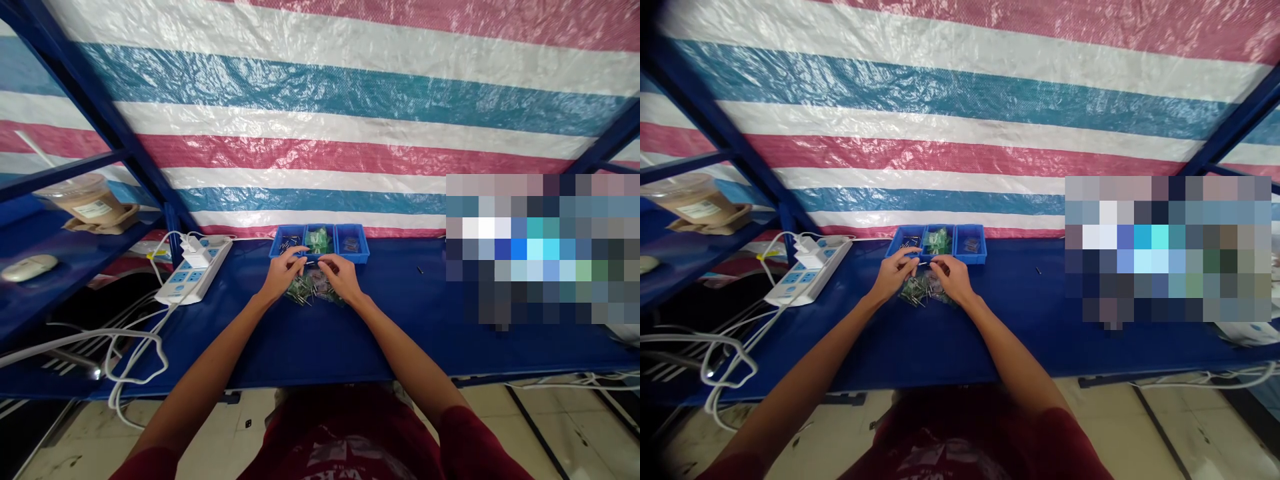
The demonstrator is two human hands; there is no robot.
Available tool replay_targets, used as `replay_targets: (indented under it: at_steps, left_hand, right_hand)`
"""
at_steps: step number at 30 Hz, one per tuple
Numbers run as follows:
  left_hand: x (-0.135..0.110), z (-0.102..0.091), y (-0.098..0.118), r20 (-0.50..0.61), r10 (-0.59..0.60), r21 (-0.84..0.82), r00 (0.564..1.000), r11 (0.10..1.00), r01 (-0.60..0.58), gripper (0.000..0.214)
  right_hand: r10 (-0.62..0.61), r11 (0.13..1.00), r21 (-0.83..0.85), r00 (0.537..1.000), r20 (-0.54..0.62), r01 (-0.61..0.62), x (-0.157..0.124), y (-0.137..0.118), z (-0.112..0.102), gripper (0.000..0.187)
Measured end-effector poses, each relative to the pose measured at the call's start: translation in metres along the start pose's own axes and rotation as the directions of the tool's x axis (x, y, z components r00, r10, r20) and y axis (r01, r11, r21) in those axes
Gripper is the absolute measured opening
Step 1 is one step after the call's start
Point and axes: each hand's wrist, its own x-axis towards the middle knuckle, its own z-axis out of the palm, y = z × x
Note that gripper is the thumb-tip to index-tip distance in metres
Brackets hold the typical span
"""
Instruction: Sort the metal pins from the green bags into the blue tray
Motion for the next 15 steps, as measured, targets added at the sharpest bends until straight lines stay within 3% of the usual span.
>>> replay_targets:
  at_steps: [9,15]
  left_hand:
    - [-0.0032,0.0025,0.0051,0.088,-0.056,-0.062,0.995,0.996,0.062,0.041]
    - [-0.0010,0.0021,0.0018,-0.005,0.006,-0.071,1.000,0.997,-0.006,0.032]
  right_hand:
    - [-0.080,0.997,0.026,0.993,0.091,0.078,-0.0012,0.0022,0.0043,0.023]
    - [-0.008,1.000,0.000,0.999,0.035,0.008,0.0006,0.0004,-0.0007,0.026]
